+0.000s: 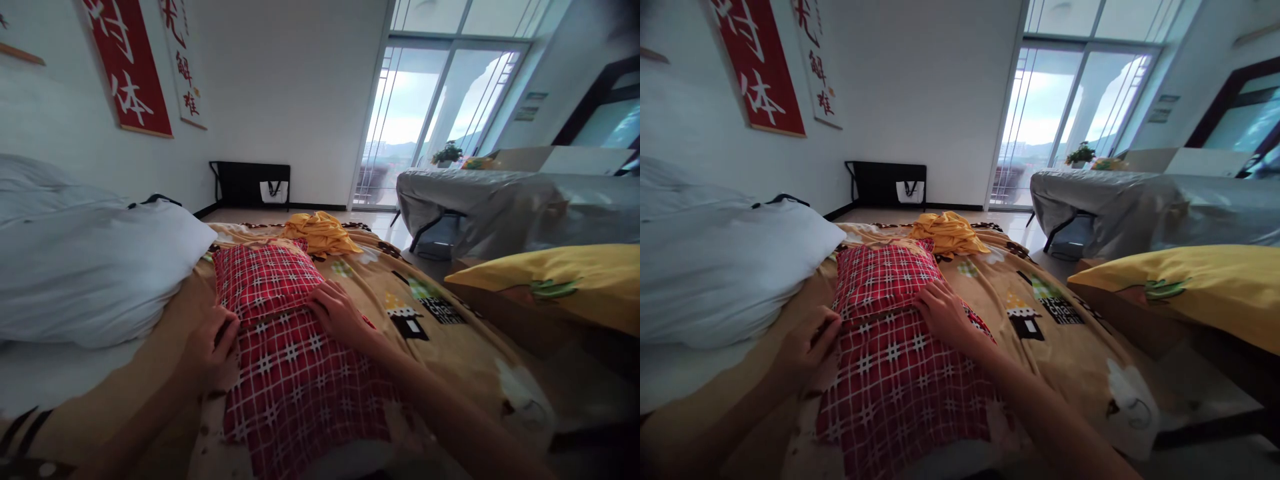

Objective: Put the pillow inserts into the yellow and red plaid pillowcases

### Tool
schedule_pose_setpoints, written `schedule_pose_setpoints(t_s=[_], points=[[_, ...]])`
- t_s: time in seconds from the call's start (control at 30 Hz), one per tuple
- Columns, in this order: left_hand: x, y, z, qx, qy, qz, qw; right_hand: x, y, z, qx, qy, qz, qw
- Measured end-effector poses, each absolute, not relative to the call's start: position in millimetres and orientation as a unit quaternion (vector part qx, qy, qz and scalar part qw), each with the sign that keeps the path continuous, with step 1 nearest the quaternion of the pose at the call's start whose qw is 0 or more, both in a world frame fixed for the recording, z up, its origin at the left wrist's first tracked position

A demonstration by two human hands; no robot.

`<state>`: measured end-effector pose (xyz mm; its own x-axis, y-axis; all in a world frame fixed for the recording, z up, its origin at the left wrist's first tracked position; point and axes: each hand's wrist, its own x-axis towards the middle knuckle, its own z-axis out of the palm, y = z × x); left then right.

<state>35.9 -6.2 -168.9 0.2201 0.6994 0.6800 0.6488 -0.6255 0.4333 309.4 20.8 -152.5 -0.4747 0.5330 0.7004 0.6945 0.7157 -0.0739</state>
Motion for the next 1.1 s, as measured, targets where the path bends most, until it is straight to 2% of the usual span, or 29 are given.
schedule_pose_setpoints(t_s=[0.13,0.27,0.47,0.53,0.6,0.77,0.87,0.97,1.1], points=[[26.2,-0.5,-176.1,0.797,0.427,0.427,0.019,318.9,23.0,-156.3,-0.340,-0.870,-0.170,0.313],[2.3,6.7,-189.2,0.825,0.406,0.391,-0.045,346.2,28.7,-163.1,-0.356,-0.864,-0.202,0.294],[-32.7,6.0,-204.5,0.833,0.410,0.348,-0.127,399.4,39.3,-176.6,-0.436,-0.839,-0.109,0.306],[-37.3,3.9,-207.7,0.828,0.419,0.360,-0.096,409.3,39.1,-179.5,-0.470,-0.828,-0.046,0.301],[-38.9,2.6,-209.7,0.816,0.435,0.380,-0.021,414.0,36.7,-180.2,-0.488,-0.821,0.007,0.294],[-39.3,0.8,-209.0,0.769,0.456,0.419,0.160,413.5,29.7,-174.6,-0.490,-0.823,0.046,0.283],[-40.7,-2.0,-205.0,0.754,0.447,0.430,0.216,412.6,28.4,-172.3,-0.493,-0.827,0.067,0.262],[-40.6,-6.4,-200.1,0.758,0.449,0.392,0.266,414.3,27.8,-174.4,-0.494,-0.833,0.093,0.232],[-40.0,-10.2,-202.2,0.754,0.485,0.364,0.250,422.2,27.5,-181.0,-0.525,-0.825,0.100,0.183]])
